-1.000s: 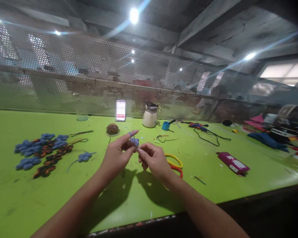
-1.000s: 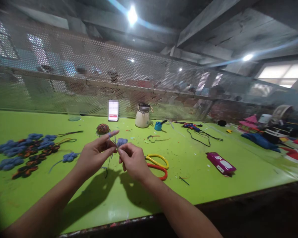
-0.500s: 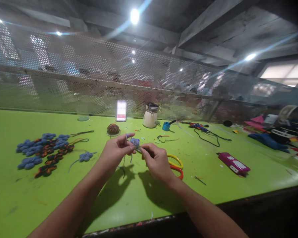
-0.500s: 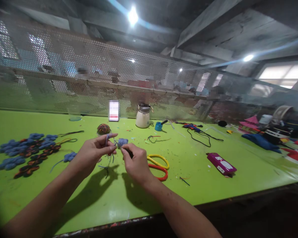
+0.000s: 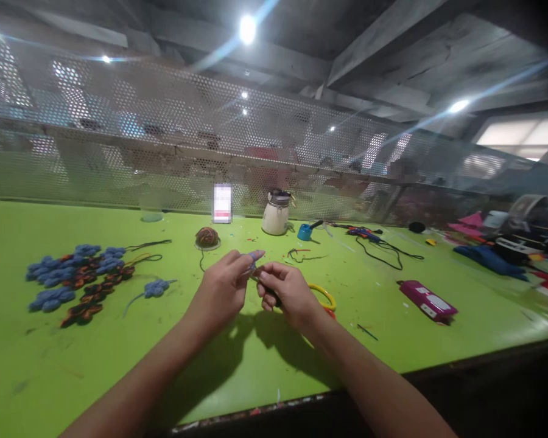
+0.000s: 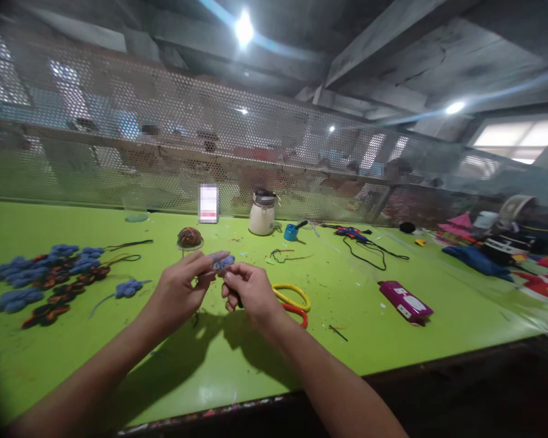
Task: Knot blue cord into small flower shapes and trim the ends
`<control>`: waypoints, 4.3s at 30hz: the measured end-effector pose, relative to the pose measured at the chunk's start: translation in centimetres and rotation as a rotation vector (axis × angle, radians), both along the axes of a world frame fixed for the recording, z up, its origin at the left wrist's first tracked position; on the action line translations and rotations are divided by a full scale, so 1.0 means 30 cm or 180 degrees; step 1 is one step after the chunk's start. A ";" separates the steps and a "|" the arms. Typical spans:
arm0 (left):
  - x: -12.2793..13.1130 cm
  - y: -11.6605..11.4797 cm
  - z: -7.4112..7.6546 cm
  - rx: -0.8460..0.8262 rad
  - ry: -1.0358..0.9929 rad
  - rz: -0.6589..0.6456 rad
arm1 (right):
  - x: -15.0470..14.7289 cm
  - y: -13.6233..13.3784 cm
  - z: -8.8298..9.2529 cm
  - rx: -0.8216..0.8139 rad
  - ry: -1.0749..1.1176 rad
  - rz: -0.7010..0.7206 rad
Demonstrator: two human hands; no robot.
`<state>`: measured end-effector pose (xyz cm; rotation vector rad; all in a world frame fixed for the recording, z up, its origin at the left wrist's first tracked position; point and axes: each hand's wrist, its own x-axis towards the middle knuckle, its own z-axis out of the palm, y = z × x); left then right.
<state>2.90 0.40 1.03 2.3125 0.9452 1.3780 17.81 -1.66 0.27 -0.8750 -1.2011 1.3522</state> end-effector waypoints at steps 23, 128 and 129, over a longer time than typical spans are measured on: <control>-0.055 -0.006 0.086 -0.2951 -0.2781 -0.1313 | 0.047 -0.020 0.004 0.2508 -0.2118 -0.1100; -0.044 0.001 0.094 -0.3218 -0.1736 -0.1276 | 0.045 0.015 0.007 0.0541 -0.0162 -0.0060; -0.044 0.001 0.093 -0.3198 -0.1726 -0.1281 | 0.045 0.015 0.008 0.0535 -0.0154 -0.0048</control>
